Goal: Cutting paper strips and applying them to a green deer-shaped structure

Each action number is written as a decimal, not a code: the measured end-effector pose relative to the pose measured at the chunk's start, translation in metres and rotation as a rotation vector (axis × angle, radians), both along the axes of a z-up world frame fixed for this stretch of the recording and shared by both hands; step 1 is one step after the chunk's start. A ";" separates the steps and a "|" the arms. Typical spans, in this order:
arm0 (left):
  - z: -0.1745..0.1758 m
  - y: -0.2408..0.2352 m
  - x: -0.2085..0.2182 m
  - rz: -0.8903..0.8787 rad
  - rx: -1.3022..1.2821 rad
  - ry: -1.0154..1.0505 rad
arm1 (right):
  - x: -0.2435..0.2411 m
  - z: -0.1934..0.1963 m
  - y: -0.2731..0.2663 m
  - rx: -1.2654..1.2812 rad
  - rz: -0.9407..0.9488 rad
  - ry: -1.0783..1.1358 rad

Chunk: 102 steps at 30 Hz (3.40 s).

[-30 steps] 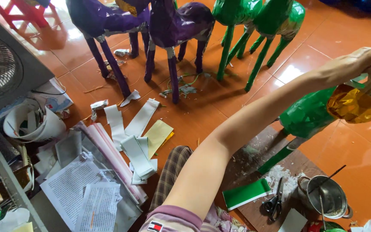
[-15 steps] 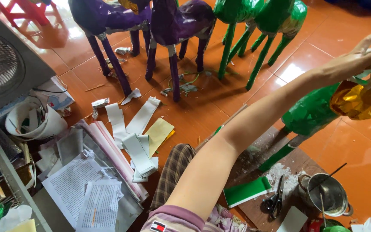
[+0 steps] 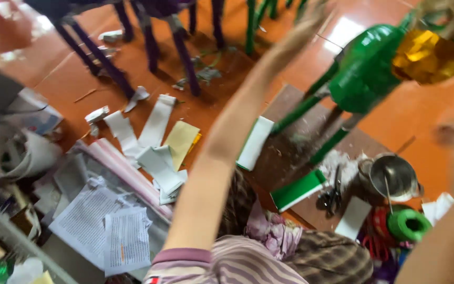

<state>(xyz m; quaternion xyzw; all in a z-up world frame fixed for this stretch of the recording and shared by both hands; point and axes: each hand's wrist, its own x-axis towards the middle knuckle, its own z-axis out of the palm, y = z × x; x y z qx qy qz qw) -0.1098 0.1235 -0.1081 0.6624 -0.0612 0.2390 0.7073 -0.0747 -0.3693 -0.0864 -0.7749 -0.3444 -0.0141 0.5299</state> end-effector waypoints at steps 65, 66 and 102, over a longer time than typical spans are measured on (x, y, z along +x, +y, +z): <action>-0.291 -0.034 -0.214 0.628 0.430 0.525 | -0.236 -0.333 0.117 -0.600 -0.406 0.218; -0.293 -0.036 -0.216 0.598 0.453 0.545 | -0.237 -0.328 0.150 -0.640 -0.186 0.226; -0.202 -0.091 -0.243 -0.120 -0.106 0.497 | -0.243 -0.229 0.184 -0.017 -0.210 0.556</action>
